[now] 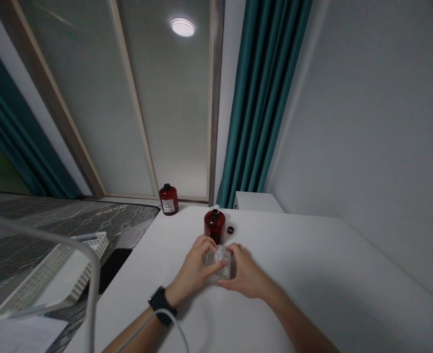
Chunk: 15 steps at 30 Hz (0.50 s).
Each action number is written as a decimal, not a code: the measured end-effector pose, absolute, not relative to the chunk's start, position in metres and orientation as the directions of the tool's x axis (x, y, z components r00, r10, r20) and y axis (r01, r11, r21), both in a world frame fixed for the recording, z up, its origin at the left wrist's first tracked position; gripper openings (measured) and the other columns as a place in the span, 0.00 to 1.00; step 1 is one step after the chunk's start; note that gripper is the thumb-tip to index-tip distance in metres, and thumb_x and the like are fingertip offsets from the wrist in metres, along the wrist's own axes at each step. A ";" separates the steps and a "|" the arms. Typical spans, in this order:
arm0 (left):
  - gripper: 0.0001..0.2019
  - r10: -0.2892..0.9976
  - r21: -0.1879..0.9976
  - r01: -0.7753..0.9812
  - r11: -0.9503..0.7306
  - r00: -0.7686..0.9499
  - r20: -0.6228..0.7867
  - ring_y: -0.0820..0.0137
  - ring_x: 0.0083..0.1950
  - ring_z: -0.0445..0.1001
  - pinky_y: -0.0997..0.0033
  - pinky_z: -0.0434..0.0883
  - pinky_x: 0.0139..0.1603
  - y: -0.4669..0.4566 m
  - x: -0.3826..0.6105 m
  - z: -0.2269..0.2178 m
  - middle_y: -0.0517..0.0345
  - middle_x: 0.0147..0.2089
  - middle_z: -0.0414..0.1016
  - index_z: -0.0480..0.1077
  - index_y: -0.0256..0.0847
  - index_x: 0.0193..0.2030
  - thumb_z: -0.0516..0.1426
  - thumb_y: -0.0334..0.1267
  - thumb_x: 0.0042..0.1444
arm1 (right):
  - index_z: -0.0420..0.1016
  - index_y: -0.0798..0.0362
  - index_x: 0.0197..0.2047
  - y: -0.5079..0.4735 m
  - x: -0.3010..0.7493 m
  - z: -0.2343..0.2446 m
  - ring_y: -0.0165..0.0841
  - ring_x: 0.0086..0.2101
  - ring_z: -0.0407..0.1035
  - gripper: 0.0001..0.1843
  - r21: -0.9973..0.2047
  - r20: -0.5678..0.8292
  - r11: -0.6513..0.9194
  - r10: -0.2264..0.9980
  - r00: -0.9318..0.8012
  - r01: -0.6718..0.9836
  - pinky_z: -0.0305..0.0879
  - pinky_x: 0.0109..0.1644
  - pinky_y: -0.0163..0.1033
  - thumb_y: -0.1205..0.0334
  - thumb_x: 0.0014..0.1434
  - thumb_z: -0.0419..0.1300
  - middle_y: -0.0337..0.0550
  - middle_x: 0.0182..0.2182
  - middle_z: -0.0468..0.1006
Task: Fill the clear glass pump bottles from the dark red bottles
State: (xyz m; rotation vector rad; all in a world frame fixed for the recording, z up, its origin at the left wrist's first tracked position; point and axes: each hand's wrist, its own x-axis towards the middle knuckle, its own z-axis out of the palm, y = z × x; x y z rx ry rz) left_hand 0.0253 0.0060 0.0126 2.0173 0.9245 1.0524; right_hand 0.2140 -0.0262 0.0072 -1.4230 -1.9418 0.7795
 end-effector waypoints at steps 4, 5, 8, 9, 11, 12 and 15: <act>0.13 0.745 0.799 0.224 -0.558 0.559 0.364 0.62 0.49 0.70 0.65 0.67 0.49 0.011 0.014 0.017 0.54 0.48 0.70 0.66 0.41 0.36 0.67 0.40 0.53 | 0.65 0.49 0.46 -0.027 0.214 0.008 0.46 0.49 0.66 0.31 -0.754 0.114 0.245 0.963 -0.246 0.610 0.63 0.53 0.48 0.62 0.42 0.75 0.45 0.45 0.71; 0.13 0.732 0.794 0.216 -0.568 0.575 0.367 0.62 0.50 0.70 0.65 0.67 0.49 0.012 0.011 0.019 0.53 0.48 0.70 0.66 0.41 0.37 0.67 0.40 0.53 | 0.65 0.49 0.46 -0.027 0.214 0.009 0.46 0.49 0.66 0.31 -0.753 0.110 0.242 0.963 -0.246 0.612 0.63 0.53 0.48 0.62 0.42 0.75 0.46 0.46 0.70; 0.13 0.701 0.784 0.198 -0.588 0.610 0.371 0.61 0.52 0.70 0.64 0.67 0.53 0.014 0.003 0.021 0.53 0.50 0.69 0.67 0.41 0.38 0.67 0.39 0.52 | 0.65 0.50 0.48 -0.026 0.214 0.011 0.46 0.49 0.65 0.32 -0.739 0.101 0.245 0.961 -0.257 0.627 0.63 0.53 0.48 0.62 0.42 0.75 0.47 0.46 0.70; 0.13 0.692 0.784 0.194 -0.590 0.622 0.367 0.61 0.52 0.70 0.63 0.67 0.53 0.015 0.002 0.022 0.52 0.50 0.69 0.67 0.41 0.39 0.67 0.38 0.52 | 0.65 0.50 0.48 -0.026 0.214 0.012 0.46 0.49 0.65 0.32 -0.735 0.100 0.251 0.959 -0.265 0.630 0.63 0.53 0.49 0.62 0.42 0.75 0.47 0.46 0.70; 0.14 0.679 0.780 0.195 -0.594 0.641 0.357 0.61 0.53 0.70 0.63 0.67 0.54 0.016 0.001 0.021 0.52 0.52 0.69 0.68 0.41 0.41 0.67 0.38 0.52 | 0.66 0.51 0.49 -0.024 0.216 0.013 0.46 0.49 0.65 0.33 -0.732 0.101 0.262 0.954 -0.281 0.629 0.63 0.54 0.49 0.62 0.42 0.76 0.47 0.46 0.71; 0.14 0.676 0.774 0.203 -0.599 0.646 0.354 0.61 0.54 0.70 0.63 0.68 0.54 0.016 0.001 0.021 0.51 0.52 0.69 0.68 0.41 0.42 0.67 0.37 0.52 | 0.66 0.51 0.49 -0.024 0.217 0.014 0.46 0.50 0.65 0.34 -0.733 0.100 0.266 0.953 -0.288 0.626 0.63 0.54 0.49 0.63 0.41 0.76 0.47 0.47 0.71; 0.15 0.670 0.752 0.228 -0.619 0.652 0.354 0.61 0.54 0.70 0.63 0.68 0.54 0.016 0.003 0.019 0.51 0.53 0.70 0.69 0.42 0.45 0.67 0.38 0.53 | 0.67 0.51 0.50 -0.022 0.225 0.016 0.46 0.50 0.65 0.36 -0.739 0.087 0.262 0.951 -0.297 0.621 0.62 0.55 0.49 0.63 0.40 0.77 0.46 0.48 0.71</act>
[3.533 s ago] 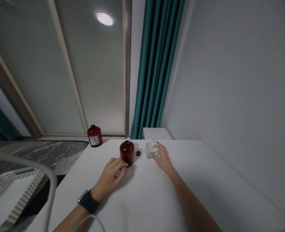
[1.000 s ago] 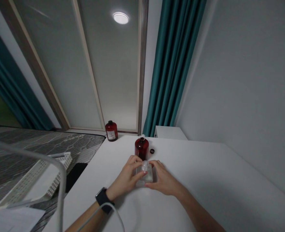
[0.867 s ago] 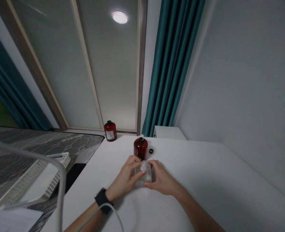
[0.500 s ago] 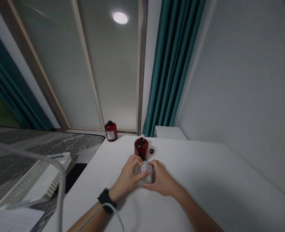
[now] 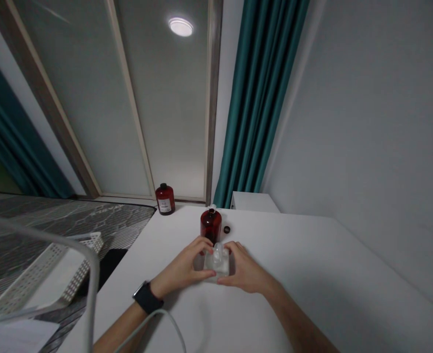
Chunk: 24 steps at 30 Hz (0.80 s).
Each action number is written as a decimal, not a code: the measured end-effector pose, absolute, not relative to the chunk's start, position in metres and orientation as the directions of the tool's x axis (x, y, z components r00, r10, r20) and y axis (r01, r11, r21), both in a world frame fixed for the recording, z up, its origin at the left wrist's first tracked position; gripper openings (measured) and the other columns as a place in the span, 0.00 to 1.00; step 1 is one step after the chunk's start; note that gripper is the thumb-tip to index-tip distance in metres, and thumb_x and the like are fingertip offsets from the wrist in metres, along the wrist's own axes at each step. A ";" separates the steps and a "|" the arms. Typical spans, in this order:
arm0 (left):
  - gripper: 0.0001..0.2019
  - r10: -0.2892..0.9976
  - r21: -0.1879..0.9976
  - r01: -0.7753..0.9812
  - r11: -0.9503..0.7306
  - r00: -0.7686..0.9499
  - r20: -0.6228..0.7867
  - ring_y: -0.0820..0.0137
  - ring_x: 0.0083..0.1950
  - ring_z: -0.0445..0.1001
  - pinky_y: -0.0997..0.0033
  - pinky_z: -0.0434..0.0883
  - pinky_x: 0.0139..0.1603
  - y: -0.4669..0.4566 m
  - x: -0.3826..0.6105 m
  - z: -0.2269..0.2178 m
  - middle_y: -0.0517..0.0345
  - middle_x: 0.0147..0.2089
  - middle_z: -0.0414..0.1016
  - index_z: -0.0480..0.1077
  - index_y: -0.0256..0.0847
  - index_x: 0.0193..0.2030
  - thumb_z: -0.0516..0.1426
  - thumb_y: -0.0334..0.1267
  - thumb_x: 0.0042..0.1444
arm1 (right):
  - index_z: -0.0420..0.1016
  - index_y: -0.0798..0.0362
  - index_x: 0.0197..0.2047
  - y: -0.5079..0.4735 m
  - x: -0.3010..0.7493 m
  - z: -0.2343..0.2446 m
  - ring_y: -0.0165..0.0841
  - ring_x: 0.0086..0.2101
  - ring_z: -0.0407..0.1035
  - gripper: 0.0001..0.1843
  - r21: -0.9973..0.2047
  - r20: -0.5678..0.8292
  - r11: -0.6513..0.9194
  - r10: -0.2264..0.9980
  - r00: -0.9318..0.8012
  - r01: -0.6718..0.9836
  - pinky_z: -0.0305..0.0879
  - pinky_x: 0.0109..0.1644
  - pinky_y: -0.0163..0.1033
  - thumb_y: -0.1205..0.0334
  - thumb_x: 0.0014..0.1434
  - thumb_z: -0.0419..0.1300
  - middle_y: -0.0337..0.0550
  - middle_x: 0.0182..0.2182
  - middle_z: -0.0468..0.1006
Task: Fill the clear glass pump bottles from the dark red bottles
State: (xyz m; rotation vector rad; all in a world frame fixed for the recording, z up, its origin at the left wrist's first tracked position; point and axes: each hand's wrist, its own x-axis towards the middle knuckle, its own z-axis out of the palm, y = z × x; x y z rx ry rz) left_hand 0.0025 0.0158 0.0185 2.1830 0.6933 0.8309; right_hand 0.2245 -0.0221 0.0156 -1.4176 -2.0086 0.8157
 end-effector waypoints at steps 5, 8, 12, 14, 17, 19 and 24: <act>0.17 0.684 0.756 0.230 -0.612 0.635 0.360 0.60 0.54 0.71 0.63 0.70 0.51 0.013 0.009 0.014 0.50 0.54 0.70 0.70 0.42 0.48 0.67 0.39 0.53 | 0.69 0.49 0.49 -0.021 0.235 0.016 0.42 0.49 0.66 0.26 -0.767 0.120 0.299 0.936 -0.331 0.568 0.62 0.55 0.48 0.64 0.48 0.72 0.43 0.47 0.72; 0.17 0.696 0.760 0.226 -0.609 0.612 0.376 0.60 0.54 0.71 0.62 0.71 0.53 0.011 0.012 0.012 0.50 0.53 0.70 0.70 0.42 0.47 0.67 0.38 0.52 | 0.70 0.50 0.46 -0.020 0.233 0.012 0.41 0.49 0.66 0.18 -0.773 0.210 0.342 0.933 -0.294 0.534 0.63 0.54 0.46 0.66 0.52 0.67 0.43 0.45 0.72; 0.18 0.691 0.757 0.212 -0.617 0.606 0.394 0.59 0.55 0.71 0.59 0.69 0.57 0.010 0.015 0.011 0.49 0.53 0.70 0.70 0.42 0.48 0.67 0.38 0.52 | 0.69 0.49 0.50 -0.017 0.226 0.006 0.40 0.48 0.67 0.22 -0.810 0.250 0.327 0.943 -0.218 0.487 0.64 0.52 0.44 0.66 0.52 0.66 0.44 0.47 0.73; 0.18 0.689 0.760 0.206 -0.616 0.608 0.394 0.59 0.55 0.71 0.59 0.69 0.57 0.010 0.014 0.011 0.49 0.53 0.70 0.70 0.42 0.48 0.68 0.38 0.52 | 0.69 0.48 0.51 -0.016 0.227 0.004 0.39 0.48 0.68 0.22 -0.820 0.237 0.308 0.950 -0.203 0.482 0.64 0.51 0.44 0.65 0.52 0.66 0.43 0.46 0.75; 0.18 0.691 0.764 0.203 -0.612 0.608 0.391 0.59 0.55 0.71 0.60 0.70 0.55 0.010 0.014 0.010 0.50 0.52 0.70 0.70 0.42 0.48 0.68 0.38 0.51 | 0.68 0.48 0.52 -0.015 0.233 0.005 0.39 0.46 0.70 0.23 -0.828 0.223 0.303 0.950 -0.219 0.472 0.65 0.49 0.43 0.63 0.54 0.66 0.42 0.44 0.76; 0.18 0.691 0.767 0.200 -0.609 0.608 0.390 0.60 0.54 0.71 0.61 0.70 0.54 0.011 0.013 0.009 0.50 0.53 0.70 0.70 0.42 0.48 0.68 0.38 0.51 | 0.68 0.49 0.53 -0.016 0.236 0.006 0.39 0.46 0.70 0.22 -0.831 0.232 0.325 0.940 -0.249 0.452 0.65 0.50 0.44 0.63 0.56 0.64 0.42 0.45 0.76; 0.18 0.689 0.770 0.190 -0.609 0.608 0.394 0.59 0.55 0.70 0.60 0.69 0.56 0.011 0.014 0.009 0.50 0.53 0.70 0.70 0.42 0.48 0.68 0.39 0.52 | 0.68 0.49 0.54 -0.018 0.230 0.006 0.39 0.48 0.68 0.25 -0.828 0.278 0.363 0.928 -0.249 0.428 0.64 0.53 0.45 0.66 0.52 0.65 0.43 0.48 0.74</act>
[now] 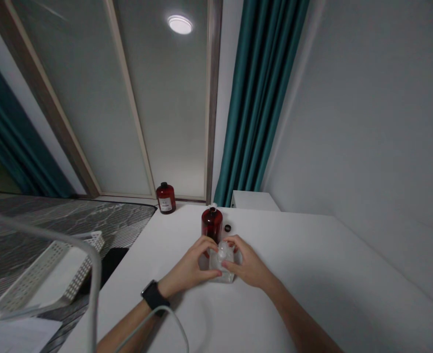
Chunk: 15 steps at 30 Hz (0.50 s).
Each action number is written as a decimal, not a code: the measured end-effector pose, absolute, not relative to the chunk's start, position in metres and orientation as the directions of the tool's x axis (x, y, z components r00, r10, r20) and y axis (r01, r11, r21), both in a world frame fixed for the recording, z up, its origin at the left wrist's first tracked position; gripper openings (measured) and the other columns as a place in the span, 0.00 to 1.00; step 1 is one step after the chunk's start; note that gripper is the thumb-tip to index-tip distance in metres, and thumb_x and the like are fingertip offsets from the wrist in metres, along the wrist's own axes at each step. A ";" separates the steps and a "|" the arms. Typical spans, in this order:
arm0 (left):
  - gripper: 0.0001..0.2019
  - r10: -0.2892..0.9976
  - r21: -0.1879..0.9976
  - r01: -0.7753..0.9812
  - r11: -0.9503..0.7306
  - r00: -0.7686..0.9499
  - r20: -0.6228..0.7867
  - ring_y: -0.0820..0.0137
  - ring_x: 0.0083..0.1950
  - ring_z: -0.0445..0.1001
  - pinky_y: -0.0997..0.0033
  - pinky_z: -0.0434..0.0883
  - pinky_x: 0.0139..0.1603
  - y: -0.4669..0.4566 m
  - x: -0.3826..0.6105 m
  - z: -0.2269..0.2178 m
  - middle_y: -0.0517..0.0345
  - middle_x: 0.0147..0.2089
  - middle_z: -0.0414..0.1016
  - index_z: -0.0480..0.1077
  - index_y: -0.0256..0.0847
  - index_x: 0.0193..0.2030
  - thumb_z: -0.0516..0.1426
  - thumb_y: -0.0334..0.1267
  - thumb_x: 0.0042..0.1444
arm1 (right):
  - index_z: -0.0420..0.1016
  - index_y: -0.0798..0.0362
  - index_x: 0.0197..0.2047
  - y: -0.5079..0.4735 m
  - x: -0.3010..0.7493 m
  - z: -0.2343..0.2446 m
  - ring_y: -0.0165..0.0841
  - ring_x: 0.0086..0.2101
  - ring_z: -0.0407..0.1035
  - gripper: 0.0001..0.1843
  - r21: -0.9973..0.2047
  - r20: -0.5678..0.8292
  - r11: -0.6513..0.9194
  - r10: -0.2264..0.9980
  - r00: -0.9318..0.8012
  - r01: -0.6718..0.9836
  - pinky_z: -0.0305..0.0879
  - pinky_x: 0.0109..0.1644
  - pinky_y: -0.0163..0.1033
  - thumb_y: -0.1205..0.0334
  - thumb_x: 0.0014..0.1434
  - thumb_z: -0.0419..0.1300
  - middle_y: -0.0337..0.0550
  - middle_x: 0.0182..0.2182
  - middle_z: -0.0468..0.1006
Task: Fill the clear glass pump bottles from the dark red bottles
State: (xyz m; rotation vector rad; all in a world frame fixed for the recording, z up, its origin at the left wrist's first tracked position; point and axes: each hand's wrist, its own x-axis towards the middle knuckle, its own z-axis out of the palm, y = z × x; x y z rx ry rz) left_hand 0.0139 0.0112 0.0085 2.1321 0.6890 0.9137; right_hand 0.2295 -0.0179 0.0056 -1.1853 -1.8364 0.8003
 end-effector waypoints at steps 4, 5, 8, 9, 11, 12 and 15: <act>0.17 0.684 0.765 0.193 -0.614 0.613 0.395 0.59 0.55 0.71 0.60 0.69 0.56 0.011 0.014 0.010 0.50 0.53 0.70 0.70 0.42 0.47 0.68 0.40 0.52 | 0.69 0.49 0.52 -0.018 0.225 0.006 0.39 0.47 0.68 0.23 -0.818 0.294 0.371 0.926 -0.235 0.439 0.65 0.52 0.44 0.66 0.53 0.65 0.43 0.46 0.73; 0.17 0.685 0.764 0.194 -0.616 0.611 0.397 0.59 0.55 0.71 0.60 0.69 0.56 0.011 0.013 0.010 0.50 0.52 0.70 0.70 0.42 0.47 0.68 0.40 0.52 | 0.68 0.49 0.52 -0.018 0.225 0.006 0.39 0.46 0.68 0.22 -0.816 0.296 0.376 0.924 -0.242 0.438 0.65 0.52 0.44 0.65 0.54 0.64 0.43 0.46 0.73; 0.16 0.684 0.768 0.188 -0.612 0.614 0.394 0.60 0.55 0.71 0.61 0.69 0.56 0.011 0.013 0.010 0.51 0.52 0.70 0.70 0.42 0.45 0.68 0.39 0.52 | 0.68 0.48 0.53 -0.020 0.227 0.010 0.38 0.47 0.68 0.20 -0.807 0.307 0.402 0.911 -0.275 0.432 0.65 0.52 0.44 0.65 0.57 0.61 0.43 0.46 0.73; 0.15 0.683 0.771 0.184 -0.609 0.616 0.392 0.60 0.54 0.71 0.61 0.69 0.56 0.011 0.013 0.011 0.51 0.52 0.70 0.70 0.42 0.44 0.67 0.39 0.52 | 0.68 0.48 0.53 -0.021 0.227 0.010 0.39 0.47 0.68 0.20 -0.802 0.317 0.414 0.906 -0.280 0.431 0.65 0.53 0.44 0.65 0.57 0.61 0.43 0.47 0.73; 0.14 0.685 0.777 0.181 -0.602 0.618 0.387 0.60 0.54 0.71 0.61 0.68 0.56 0.011 0.013 0.011 0.51 0.52 0.69 0.69 0.42 0.42 0.67 0.39 0.52 | 0.67 0.49 0.54 -0.022 0.226 0.011 0.40 0.48 0.67 0.21 -0.793 0.350 0.438 0.897 -0.271 0.424 0.64 0.54 0.46 0.65 0.57 0.60 0.45 0.47 0.71; 0.14 0.688 0.780 0.182 -0.598 0.617 0.383 0.60 0.54 0.70 0.61 0.68 0.56 0.011 0.013 0.011 0.51 0.52 0.69 0.69 0.41 0.41 0.67 0.39 0.52 | 0.67 0.49 0.55 -0.022 0.225 0.010 0.40 0.49 0.66 0.22 -0.795 0.369 0.445 0.894 -0.255 0.412 0.63 0.55 0.46 0.65 0.56 0.60 0.45 0.47 0.70; 0.14 0.695 0.786 0.185 -0.590 0.612 0.378 0.60 0.54 0.70 0.62 0.69 0.54 0.011 0.014 0.011 0.51 0.52 0.69 0.68 0.41 0.40 0.67 0.39 0.52 | 0.61 0.49 0.61 -0.023 0.219 0.007 0.40 0.47 0.66 0.30 -0.841 0.386 0.431 0.901 -0.196 0.327 0.62 0.56 0.47 0.62 0.55 0.62 0.44 0.45 0.68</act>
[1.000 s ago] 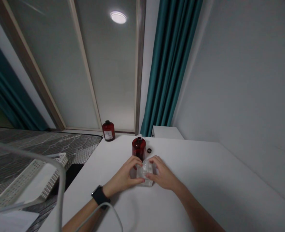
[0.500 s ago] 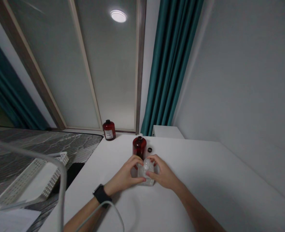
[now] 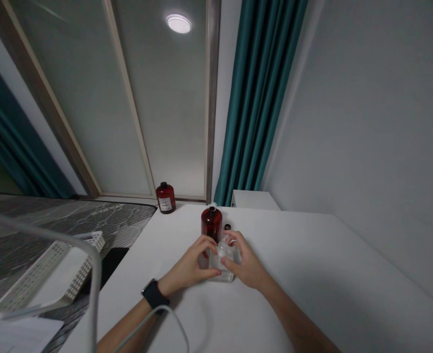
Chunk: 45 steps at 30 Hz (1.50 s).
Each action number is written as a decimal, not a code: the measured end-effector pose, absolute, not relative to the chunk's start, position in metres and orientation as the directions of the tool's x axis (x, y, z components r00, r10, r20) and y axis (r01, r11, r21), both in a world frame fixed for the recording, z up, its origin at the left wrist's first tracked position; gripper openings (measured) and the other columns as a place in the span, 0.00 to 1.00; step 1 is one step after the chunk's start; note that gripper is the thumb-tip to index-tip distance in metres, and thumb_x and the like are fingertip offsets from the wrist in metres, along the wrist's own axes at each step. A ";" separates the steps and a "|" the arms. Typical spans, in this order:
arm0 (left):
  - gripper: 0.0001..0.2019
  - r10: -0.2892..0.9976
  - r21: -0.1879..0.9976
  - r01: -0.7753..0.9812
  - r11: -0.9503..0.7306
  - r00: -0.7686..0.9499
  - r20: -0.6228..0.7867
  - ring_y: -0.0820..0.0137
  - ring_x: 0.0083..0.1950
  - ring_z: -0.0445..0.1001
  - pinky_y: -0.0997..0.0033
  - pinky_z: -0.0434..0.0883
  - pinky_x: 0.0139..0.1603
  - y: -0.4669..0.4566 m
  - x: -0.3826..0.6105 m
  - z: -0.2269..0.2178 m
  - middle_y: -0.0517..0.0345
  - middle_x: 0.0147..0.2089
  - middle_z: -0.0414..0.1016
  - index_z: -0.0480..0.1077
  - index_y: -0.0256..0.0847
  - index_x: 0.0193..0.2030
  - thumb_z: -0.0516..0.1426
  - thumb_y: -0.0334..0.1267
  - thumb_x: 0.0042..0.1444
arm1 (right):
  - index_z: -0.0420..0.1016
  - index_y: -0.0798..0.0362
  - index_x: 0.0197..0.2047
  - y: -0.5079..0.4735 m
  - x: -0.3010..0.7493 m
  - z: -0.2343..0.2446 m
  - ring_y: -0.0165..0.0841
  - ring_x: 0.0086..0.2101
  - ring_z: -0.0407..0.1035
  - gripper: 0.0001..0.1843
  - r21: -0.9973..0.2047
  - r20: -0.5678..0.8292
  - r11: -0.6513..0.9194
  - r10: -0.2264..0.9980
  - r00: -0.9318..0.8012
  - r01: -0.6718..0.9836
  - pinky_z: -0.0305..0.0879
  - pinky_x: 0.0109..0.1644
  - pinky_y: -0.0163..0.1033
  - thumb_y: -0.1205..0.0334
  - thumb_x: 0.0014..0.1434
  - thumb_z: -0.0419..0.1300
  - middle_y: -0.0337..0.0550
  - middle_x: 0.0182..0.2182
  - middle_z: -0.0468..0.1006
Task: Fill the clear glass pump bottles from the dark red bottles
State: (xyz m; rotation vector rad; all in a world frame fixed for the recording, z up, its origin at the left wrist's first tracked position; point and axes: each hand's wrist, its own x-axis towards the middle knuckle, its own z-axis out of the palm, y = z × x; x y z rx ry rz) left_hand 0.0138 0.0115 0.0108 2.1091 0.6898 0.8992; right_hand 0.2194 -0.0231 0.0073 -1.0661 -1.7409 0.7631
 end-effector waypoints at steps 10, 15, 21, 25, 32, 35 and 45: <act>0.15 0.705 0.792 0.194 -0.579 0.606 0.367 0.62 0.53 0.70 0.67 0.69 0.49 0.011 0.014 0.009 0.52 0.54 0.69 0.68 0.42 0.42 0.67 0.32 0.50 | 0.54 0.47 0.66 -0.026 0.207 0.005 0.37 0.44 0.68 0.41 -0.923 0.308 0.334 0.939 -0.152 0.190 0.64 0.54 0.45 0.64 0.51 0.64 0.41 0.43 0.69; 0.15 0.691 0.787 0.179 -0.590 0.615 0.379 0.61 0.54 0.70 0.64 0.68 0.53 0.013 0.013 0.008 0.52 0.53 0.69 0.68 0.41 0.42 0.67 0.34 0.51 | 0.54 0.49 0.67 -0.024 0.206 0.004 0.36 0.43 0.68 0.38 -0.917 0.328 0.352 0.933 -0.150 0.188 0.64 0.53 0.45 0.65 0.54 0.61 0.41 0.42 0.70; 0.15 0.691 0.787 0.175 -0.591 0.614 0.383 0.60 0.55 0.70 0.63 0.67 0.56 0.011 0.013 0.009 0.52 0.54 0.69 0.68 0.42 0.43 0.67 0.33 0.50 | 0.51 0.49 0.68 -0.025 0.208 0.004 0.36 0.43 0.68 0.39 -0.907 0.356 0.386 0.917 -0.182 0.167 0.62 0.55 0.47 0.67 0.55 0.59 0.41 0.42 0.71; 0.15 0.688 0.789 0.172 -0.589 0.619 0.379 0.61 0.54 0.70 0.63 0.68 0.54 0.012 0.013 0.009 0.51 0.54 0.69 0.69 0.42 0.43 0.67 0.35 0.51 | 0.54 0.49 0.67 -0.024 0.209 0.002 0.38 0.46 0.66 0.40 -0.902 0.342 0.366 0.929 -0.140 0.229 0.61 0.57 0.48 0.66 0.53 0.62 0.42 0.44 0.68; 0.16 0.685 0.796 0.152 -0.585 0.619 0.385 0.61 0.54 0.70 0.63 0.67 0.55 0.012 0.013 0.007 0.52 0.53 0.68 0.68 0.42 0.43 0.68 0.33 0.50 | 0.53 0.50 0.67 -0.024 0.208 0.002 0.37 0.43 0.67 0.39 -0.886 0.380 0.409 0.910 -0.164 0.219 0.62 0.55 0.47 0.68 0.54 0.58 0.41 0.41 0.69; 0.16 0.679 0.795 0.145 -0.589 0.622 0.390 0.62 0.54 0.70 0.64 0.67 0.54 0.012 0.014 0.006 0.52 0.54 0.68 0.68 0.42 0.43 0.68 0.33 0.50 | 0.52 0.49 0.68 -0.025 0.210 0.004 0.37 0.44 0.68 0.40 -0.896 0.373 0.409 0.905 -0.205 0.173 0.61 0.56 0.47 0.72 0.53 0.54 0.41 0.41 0.71; 0.16 0.694 0.792 0.184 -0.583 0.619 0.368 0.61 0.54 0.70 0.67 0.69 0.49 0.013 0.014 0.007 0.52 0.53 0.69 0.69 0.42 0.43 0.68 0.34 0.51 | 0.56 0.50 0.66 -0.024 0.207 -0.001 0.39 0.47 0.67 0.36 -0.894 0.328 0.356 0.934 -0.143 0.272 0.61 0.59 0.51 0.66 0.54 0.59 0.45 0.46 0.69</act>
